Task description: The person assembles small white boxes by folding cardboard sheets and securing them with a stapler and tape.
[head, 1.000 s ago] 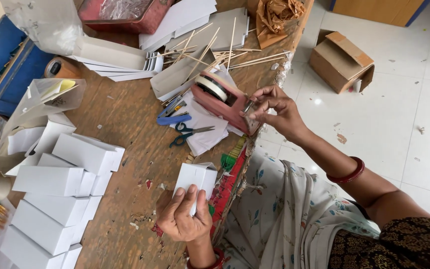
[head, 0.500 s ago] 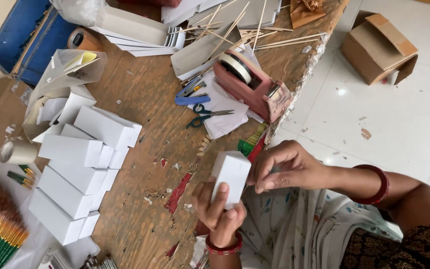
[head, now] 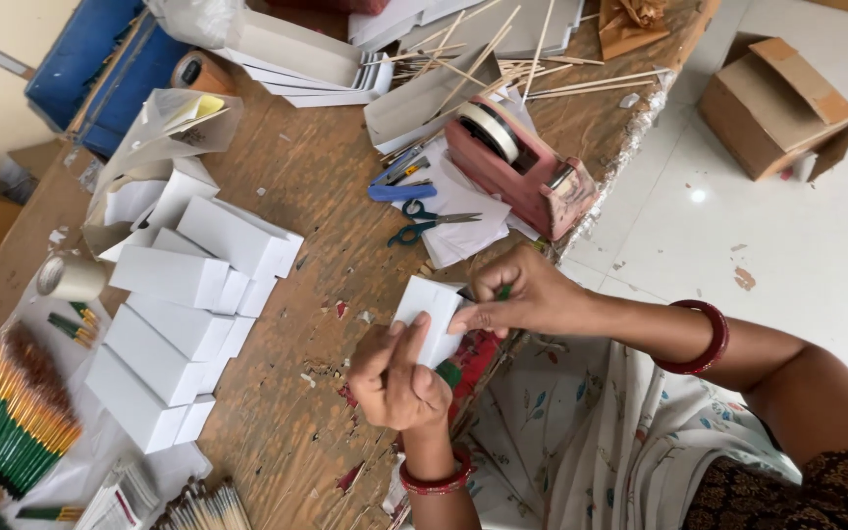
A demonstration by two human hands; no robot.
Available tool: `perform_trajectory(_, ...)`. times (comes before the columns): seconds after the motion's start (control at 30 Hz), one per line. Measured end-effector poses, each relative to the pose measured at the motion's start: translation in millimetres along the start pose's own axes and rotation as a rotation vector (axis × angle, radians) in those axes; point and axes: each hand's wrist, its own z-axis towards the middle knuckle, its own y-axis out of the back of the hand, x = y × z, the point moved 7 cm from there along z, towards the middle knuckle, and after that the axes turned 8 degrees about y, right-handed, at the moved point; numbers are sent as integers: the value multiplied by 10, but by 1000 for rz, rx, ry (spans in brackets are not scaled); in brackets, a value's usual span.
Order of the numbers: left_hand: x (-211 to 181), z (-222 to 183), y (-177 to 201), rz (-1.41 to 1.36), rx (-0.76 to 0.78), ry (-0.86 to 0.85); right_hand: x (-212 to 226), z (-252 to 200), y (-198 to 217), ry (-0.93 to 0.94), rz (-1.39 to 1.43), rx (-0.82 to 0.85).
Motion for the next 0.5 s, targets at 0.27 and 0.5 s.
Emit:
perform_trajectory(0.27, 86, -473, 697, 271, -122, 249, 14, 261, -345, 542, -196, 270)
perform_trajectory(0.5, 361, -347, 260, 146, 414, 682, 247, 189, -179, 284, -1148, 537)
